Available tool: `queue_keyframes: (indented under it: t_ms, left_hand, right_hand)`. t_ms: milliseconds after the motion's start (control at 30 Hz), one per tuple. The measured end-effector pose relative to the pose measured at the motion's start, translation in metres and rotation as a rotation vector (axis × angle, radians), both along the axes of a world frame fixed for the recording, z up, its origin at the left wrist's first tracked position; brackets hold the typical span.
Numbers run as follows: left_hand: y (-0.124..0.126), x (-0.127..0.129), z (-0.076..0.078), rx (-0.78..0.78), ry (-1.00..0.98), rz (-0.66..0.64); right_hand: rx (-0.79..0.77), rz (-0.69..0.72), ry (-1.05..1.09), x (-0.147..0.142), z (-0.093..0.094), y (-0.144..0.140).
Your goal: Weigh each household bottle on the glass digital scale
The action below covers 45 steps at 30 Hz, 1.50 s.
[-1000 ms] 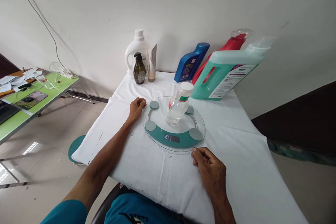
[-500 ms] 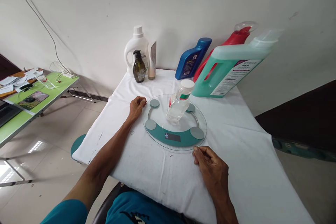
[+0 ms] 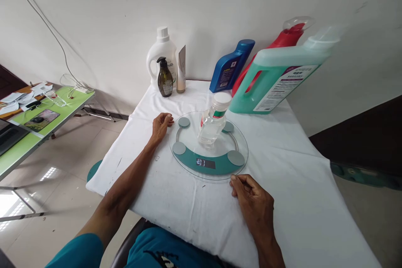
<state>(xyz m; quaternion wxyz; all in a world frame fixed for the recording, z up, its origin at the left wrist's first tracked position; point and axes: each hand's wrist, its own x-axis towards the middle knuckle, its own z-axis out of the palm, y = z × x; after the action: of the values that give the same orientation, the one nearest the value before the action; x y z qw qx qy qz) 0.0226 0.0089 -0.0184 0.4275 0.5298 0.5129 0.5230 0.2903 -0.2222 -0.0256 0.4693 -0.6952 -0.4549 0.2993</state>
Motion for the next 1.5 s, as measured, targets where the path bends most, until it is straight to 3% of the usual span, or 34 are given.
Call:
queue_keyframes:
  t_ms: [133,300,633,900,1067,1500]
  left_hand:
    - [-0.008,0.004,0.021,0.118,0.034,0.0]
    - [-0.02,0.019,0.047,0.241,0.1,-0.115]
    - [-0.008,0.038,0.072,0.351,0.114,-0.213]
    - [0.002,0.058,0.071,0.472,0.217,-0.499]
    - [0.008,0.077,0.07,0.464,0.275,-0.633]
    - [-0.005,0.098,0.082,0.406,0.285,-0.647]
  right_hand:
    - [-0.011,-0.005,-0.014,0.0,0.0,0.0]
    - [-0.016,0.009,-0.017,0.0,-0.001,0.001]
    - [-0.043,-0.012,-0.01,-0.001,0.003,0.001]
    - [-0.051,-0.028,-0.023,0.001,-0.003,0.001]
    - [-0.057,-0.035,-0.003,0.002,-0.005,0.001]
    - [-0.092,-0.048,-0.004,0.001,0.001,0.001]
